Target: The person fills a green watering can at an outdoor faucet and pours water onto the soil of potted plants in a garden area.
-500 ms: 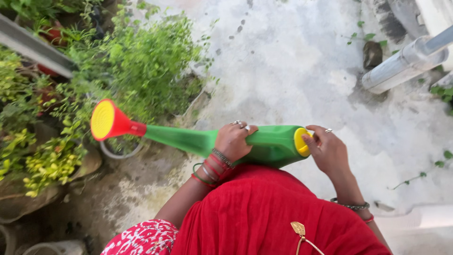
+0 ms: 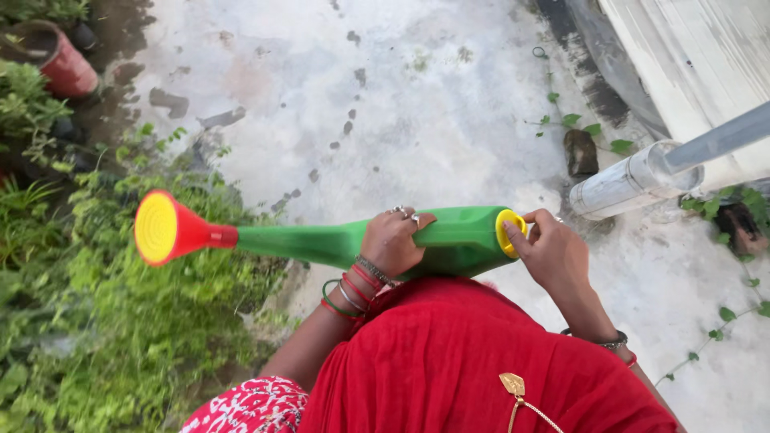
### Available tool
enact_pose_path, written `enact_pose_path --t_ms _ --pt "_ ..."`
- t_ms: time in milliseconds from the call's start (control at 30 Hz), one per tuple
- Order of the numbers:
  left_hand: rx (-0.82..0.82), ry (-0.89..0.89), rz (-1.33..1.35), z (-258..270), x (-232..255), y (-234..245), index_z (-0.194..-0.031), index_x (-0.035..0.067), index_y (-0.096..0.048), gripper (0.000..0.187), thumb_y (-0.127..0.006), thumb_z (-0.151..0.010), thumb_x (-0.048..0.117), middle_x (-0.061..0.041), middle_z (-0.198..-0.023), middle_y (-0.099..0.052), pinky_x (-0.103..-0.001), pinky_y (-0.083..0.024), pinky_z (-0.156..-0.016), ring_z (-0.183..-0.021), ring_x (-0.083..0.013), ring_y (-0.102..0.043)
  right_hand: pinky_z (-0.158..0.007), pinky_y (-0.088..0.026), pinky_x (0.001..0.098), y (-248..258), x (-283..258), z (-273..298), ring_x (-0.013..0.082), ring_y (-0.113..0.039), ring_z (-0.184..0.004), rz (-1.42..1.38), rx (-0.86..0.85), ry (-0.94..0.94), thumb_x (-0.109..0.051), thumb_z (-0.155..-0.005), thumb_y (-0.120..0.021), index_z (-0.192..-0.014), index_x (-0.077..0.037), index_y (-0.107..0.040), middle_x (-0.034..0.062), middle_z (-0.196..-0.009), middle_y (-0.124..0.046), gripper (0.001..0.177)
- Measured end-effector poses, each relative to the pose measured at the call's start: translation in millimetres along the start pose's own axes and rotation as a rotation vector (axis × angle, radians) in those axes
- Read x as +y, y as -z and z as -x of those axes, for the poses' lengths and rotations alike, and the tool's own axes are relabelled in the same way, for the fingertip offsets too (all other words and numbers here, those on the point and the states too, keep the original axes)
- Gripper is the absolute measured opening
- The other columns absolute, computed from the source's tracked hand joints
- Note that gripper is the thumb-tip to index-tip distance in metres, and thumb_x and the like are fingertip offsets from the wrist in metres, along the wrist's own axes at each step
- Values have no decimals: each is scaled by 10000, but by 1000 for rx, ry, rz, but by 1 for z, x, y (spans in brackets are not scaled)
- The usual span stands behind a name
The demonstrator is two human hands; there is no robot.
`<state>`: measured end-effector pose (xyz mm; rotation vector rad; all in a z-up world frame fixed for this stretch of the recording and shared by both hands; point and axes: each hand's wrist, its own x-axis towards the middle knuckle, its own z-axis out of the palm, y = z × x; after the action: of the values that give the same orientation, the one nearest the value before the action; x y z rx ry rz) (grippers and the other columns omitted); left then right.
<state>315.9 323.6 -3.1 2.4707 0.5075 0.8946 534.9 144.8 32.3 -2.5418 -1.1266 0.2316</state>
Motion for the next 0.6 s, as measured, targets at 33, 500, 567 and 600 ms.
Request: enact_pose_path --t_ms 33,500,567,600 --pt "-3 -13 26 -25 -8 -7 -1022 152 -760 300 -729 -727 107 -66 -774 -662 -417 -535 -667 -741 -277 -672 -627 -504 427 3 4 -23 284 -676 -696 39 -10 -45 -554 -929 -648 -1028 -76 -711 91 -736 -694 492" --pt "-94 62 -52 -360 -213 -106 -1061 128 -765 362 -714 -707 69 -97 -792 -671 -428 -536 -693 -771 -295 -678 -634 -498 461 -28 20 -456 364 -658 -661 -266 -153 -15 -415 -948 -608 -967 -32 -658 179 -716 -654 386" --pt "-108 85 -62 -409 -243 -112 -1068 140 -766 377 -719 -700 78 -97 -796 -681 -430 -538 -694 -770 -299 -680 -657 -492 461 -16 12 -522 372 -647 -723 -216 -178 177 -352 -990 -576 -983 -35 -640 173 -780 -662 323" --pt "-111 115 -74 -425 -258 -110 -1072 146 -767 384 -722 -696 83 -97 -798 -685 -431 -539 -694 -770 -301 -680 -668 -489 461 -12 3 -552 375 -641 -754 -192 -206 284 -320 -1011 -560 -990 -36 -630 170 -812 -666 293"
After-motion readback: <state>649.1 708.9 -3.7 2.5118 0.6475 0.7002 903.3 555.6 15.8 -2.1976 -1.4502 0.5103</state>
